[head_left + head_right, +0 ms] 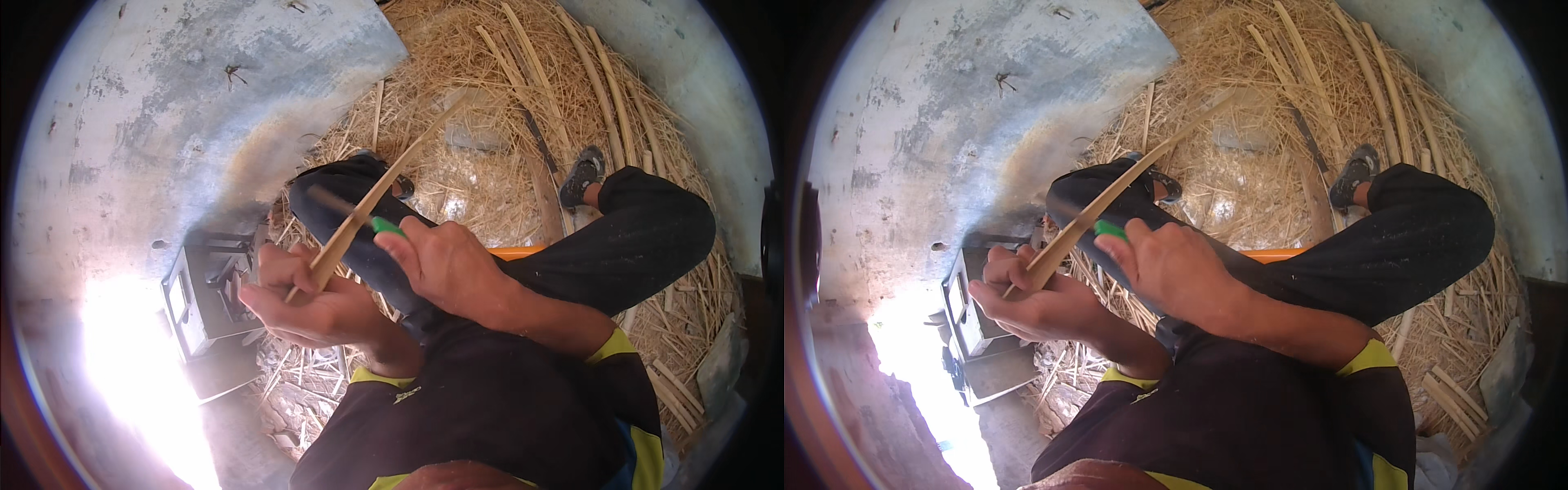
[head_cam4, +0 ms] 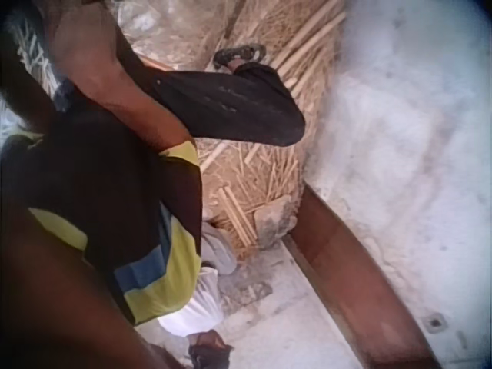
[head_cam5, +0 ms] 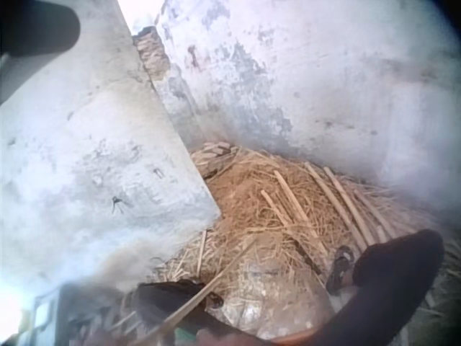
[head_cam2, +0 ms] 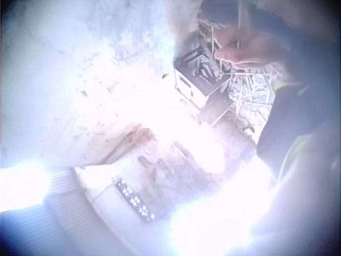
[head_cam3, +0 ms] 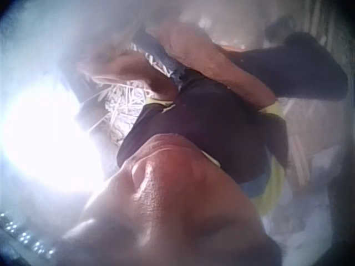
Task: The person sits on a straw-covered floor and uses a green-handled knife to shave a thin strip of wood. They hold the wood in their left hand and repeatedly scrape the blade along its length to remove thin layers, creating wood shavings.
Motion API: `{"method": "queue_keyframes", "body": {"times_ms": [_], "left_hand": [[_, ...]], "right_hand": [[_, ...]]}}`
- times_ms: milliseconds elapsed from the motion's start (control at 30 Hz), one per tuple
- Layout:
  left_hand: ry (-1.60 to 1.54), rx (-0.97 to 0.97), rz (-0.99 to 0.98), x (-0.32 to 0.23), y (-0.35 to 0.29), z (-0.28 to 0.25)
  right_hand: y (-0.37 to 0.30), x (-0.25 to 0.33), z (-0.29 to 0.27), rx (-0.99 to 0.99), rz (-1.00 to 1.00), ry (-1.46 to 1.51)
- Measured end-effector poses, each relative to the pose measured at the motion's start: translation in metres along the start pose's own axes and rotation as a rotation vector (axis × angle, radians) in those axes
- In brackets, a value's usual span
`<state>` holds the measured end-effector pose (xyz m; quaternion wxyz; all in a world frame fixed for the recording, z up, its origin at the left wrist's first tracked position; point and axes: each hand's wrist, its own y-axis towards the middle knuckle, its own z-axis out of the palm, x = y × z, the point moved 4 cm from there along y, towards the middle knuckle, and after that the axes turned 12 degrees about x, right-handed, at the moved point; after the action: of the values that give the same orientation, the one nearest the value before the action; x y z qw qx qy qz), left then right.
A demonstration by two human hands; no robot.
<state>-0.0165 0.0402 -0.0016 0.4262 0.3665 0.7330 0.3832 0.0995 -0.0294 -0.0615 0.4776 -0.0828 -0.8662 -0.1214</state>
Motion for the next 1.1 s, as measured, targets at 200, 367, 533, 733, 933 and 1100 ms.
{"method": "queue_keyframes", "body": {"times_ms": [200,367,533,733,933,1100], "left_hand": [[0.146,-0.022,0.036,-0.012,0.010,0.003],[-0.646,-0.300,-0.395,-0.014,0.008,0.008],[0.091,-0.026,0.001,-0.005,0.001,0.002],[-0.133,-0.162,-0.150,-0.004,0.007,0.008],[-0.528,-0.142,-0.279,0.009,0.001,0.003],[-0.273,-0.052,-0.031,0.007,0.003,0.006]], "right_hand": [[0.004,-0.029,0.003,-0.018,0.078,-0.301],[-0.004,-0.008,0.000,-0.028,-0.052,-0.121],[0.006,-0.052,0.002,0.045,0.205,-0.079],[0.000,-0.036,0.004,0.050,0.060,-0.047],[-0.001,-0.015,0.001,0.131,0.020,0.031],[0.009,-0.062,0.005,0.041,0.148,-0.055]]}}
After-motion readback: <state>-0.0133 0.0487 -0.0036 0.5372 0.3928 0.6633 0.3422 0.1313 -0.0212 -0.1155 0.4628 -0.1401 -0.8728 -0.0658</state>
